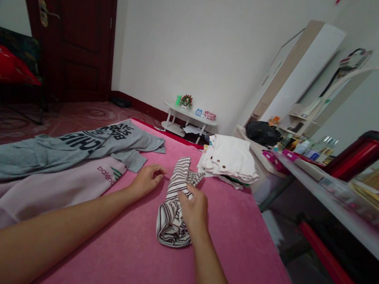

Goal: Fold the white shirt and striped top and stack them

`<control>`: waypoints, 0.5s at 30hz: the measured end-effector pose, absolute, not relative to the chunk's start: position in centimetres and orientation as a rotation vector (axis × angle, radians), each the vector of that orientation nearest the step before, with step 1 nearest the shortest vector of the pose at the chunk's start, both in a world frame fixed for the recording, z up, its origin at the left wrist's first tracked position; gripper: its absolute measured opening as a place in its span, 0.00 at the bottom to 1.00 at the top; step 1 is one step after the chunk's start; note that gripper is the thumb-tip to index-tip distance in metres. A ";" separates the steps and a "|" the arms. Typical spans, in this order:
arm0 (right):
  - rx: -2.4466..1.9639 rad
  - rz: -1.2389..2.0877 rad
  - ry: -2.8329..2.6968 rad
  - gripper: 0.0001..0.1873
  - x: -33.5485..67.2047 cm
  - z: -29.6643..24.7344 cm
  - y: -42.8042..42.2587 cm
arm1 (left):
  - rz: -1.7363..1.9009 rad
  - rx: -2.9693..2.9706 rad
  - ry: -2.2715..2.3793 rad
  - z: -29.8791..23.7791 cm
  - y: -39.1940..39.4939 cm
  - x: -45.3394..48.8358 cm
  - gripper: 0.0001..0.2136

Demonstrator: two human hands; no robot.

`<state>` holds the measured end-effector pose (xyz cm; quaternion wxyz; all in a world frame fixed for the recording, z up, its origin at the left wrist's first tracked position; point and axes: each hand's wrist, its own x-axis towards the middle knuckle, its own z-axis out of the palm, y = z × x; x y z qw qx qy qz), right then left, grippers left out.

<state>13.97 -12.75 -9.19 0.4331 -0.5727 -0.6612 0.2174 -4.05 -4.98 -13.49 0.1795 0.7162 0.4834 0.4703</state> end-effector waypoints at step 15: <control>-1.259 -0.336 -1.629 0.11 17.8 -1.3 -11.9 | 0.981 2.340 1.505 -13.1 -6.5 -3.1 0.11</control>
